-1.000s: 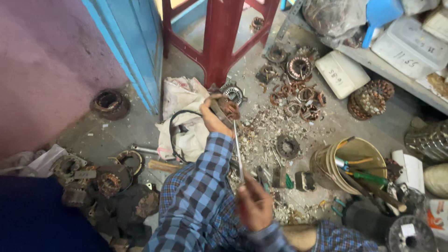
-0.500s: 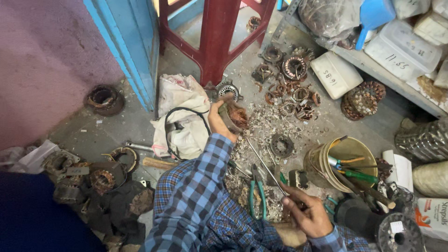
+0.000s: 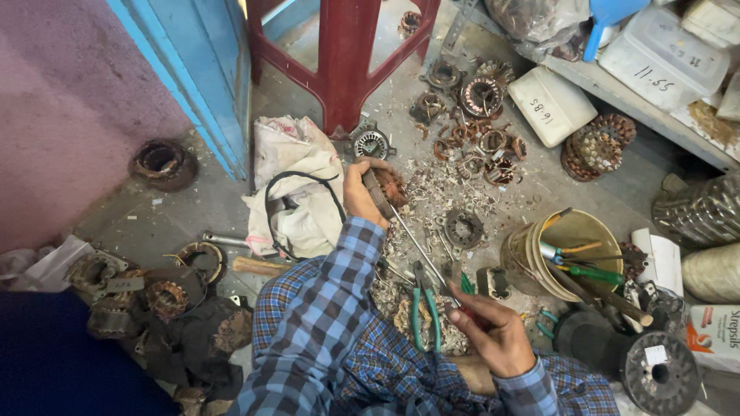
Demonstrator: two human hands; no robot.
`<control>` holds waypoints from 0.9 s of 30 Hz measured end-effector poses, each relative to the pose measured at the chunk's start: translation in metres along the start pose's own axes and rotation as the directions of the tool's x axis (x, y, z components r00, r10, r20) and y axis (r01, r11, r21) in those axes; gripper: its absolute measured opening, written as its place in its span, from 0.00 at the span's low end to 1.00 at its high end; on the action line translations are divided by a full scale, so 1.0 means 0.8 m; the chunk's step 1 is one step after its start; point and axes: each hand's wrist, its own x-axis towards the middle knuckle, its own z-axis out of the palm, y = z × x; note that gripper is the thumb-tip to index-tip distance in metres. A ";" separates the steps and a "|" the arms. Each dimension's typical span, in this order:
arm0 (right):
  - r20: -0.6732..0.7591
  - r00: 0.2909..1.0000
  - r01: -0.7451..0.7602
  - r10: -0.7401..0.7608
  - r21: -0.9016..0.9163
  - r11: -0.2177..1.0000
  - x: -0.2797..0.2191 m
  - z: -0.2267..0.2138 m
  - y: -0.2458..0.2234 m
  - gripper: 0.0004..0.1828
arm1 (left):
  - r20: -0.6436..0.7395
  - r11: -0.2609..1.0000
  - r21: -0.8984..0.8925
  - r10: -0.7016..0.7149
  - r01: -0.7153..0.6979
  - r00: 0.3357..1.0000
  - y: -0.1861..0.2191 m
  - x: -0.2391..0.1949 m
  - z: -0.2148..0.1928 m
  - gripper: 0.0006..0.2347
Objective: The person uses pliers and a screwdriver to remove copper windings and insulation from an electrical stator, then pulls out the remaining wire by hand.
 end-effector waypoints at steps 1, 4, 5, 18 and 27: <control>0.000 1.000 0.002 -0.002 -0.022 1.000 0.001 -0.001 -0.001 0.26 | 0.035 0.999 0.022 0.025 -0.026 0.999 -0.001 0.000 -0.001 0.12; 0.002 1.000 0.000 0.000 -0.052 0.999 0.005 -0.002 -0.002 0.27 | 0.032 0.991 0.113 0.076 -0.079 0.997 -0.001 0.001 -0.001 0.12; 0.005 1.000 -0.012 0.012 -0.040 0.999 0.004 -0.001 -0.001 0.28 | 0.042 0.986 0.134 0.096 -0.101 0.995 -0.002 -0.001 -0.002 0.12; -0.001 0.996 -0.091 0.093 0.195 0.977 -0.003 0.011 0.025 0.28 | 0.046 0.951 0.265 0.155 -0.162 0.987 0.002 -0.010 0.010 0.12; -0.111 0.975 -0.139 0.191 0.363 0.921 -0.005 0.067 0.011 0.22 | 0.086 0.732 0.519 0.468 -0.441 0.879 -0.005 -0.007 0.007 0.13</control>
